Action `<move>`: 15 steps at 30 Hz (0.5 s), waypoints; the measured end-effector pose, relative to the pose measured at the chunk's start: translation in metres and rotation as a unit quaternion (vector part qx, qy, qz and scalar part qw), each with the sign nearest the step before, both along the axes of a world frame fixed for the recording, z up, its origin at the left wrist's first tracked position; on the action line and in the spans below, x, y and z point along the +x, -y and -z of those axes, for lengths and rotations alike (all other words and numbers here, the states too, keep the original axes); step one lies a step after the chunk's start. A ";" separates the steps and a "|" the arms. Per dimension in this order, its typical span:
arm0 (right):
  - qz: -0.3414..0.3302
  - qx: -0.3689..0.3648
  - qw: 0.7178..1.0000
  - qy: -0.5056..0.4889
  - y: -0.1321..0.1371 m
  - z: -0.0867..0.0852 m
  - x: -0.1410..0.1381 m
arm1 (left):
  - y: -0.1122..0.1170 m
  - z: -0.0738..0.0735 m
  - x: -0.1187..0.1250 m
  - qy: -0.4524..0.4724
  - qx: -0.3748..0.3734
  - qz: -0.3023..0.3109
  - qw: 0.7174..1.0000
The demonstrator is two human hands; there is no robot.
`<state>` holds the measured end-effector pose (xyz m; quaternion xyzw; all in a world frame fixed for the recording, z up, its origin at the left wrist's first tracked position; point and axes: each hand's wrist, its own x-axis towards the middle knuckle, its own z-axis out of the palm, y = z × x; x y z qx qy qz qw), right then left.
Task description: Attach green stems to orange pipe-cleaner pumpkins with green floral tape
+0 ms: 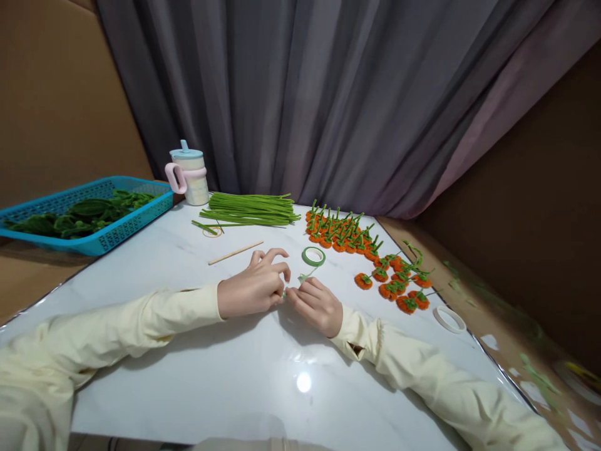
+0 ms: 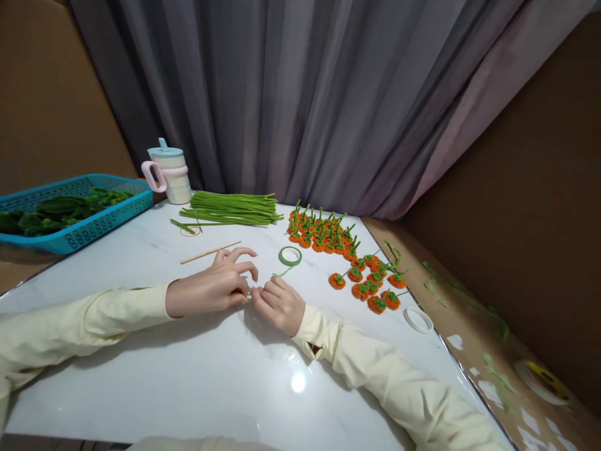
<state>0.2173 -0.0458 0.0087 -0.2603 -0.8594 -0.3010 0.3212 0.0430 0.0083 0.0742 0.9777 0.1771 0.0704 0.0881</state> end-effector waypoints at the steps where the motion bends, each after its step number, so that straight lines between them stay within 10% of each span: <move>1: 0.006 -0.006 1.000 -0.011 -0.001 0.000 0.001 | 0.002 0.002 0.000 0.017 0.039 0.000 0.999; 15: 0.002 -0.050 0.998 -0.031 -0.001 0.000 -0.002 | 0.002 0.010 0.000 0.055 0.174 0.069 0.981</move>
